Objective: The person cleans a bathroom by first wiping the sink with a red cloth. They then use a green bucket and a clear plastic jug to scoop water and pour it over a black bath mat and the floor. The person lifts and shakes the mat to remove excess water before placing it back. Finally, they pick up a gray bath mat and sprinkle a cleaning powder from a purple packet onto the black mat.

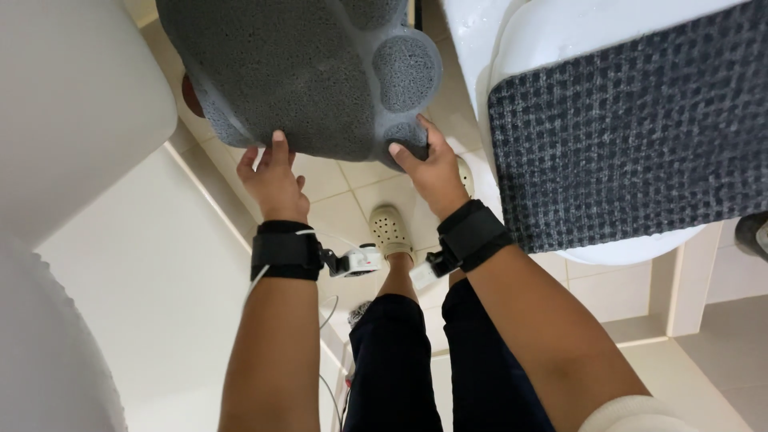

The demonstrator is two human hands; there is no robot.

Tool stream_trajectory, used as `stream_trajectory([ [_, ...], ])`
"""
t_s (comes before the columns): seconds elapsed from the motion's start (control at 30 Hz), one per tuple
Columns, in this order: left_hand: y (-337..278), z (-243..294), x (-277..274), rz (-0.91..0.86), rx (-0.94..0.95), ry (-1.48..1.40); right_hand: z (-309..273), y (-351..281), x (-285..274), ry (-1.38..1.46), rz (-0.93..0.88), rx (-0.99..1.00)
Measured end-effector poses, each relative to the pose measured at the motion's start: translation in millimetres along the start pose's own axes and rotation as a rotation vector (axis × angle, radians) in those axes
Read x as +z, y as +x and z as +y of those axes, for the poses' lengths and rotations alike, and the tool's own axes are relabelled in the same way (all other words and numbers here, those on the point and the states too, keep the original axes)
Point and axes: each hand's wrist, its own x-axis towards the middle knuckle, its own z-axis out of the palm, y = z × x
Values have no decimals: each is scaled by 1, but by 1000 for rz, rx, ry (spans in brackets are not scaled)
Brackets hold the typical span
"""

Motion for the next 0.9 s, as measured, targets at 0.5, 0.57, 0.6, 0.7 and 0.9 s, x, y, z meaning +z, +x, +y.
stream_trajectory([
  [0.5,72,-15,14,-8,309,9,-19,75,-11,-41,19,-109],
  [0.57,74,1,8,-37,364,-4,-17,69,-14,-167,55,-187],
  [0.6,74,10,3,-66,420,-20,-16,66,-14,-294,89,-268],
  [0.7,94,6,-12,-211,524,-13,-24,51,-10,-507,153,-440],
  [0.9,-16,32,-5,-136,601,308,-54,-1,1,-765,210,-500],
])
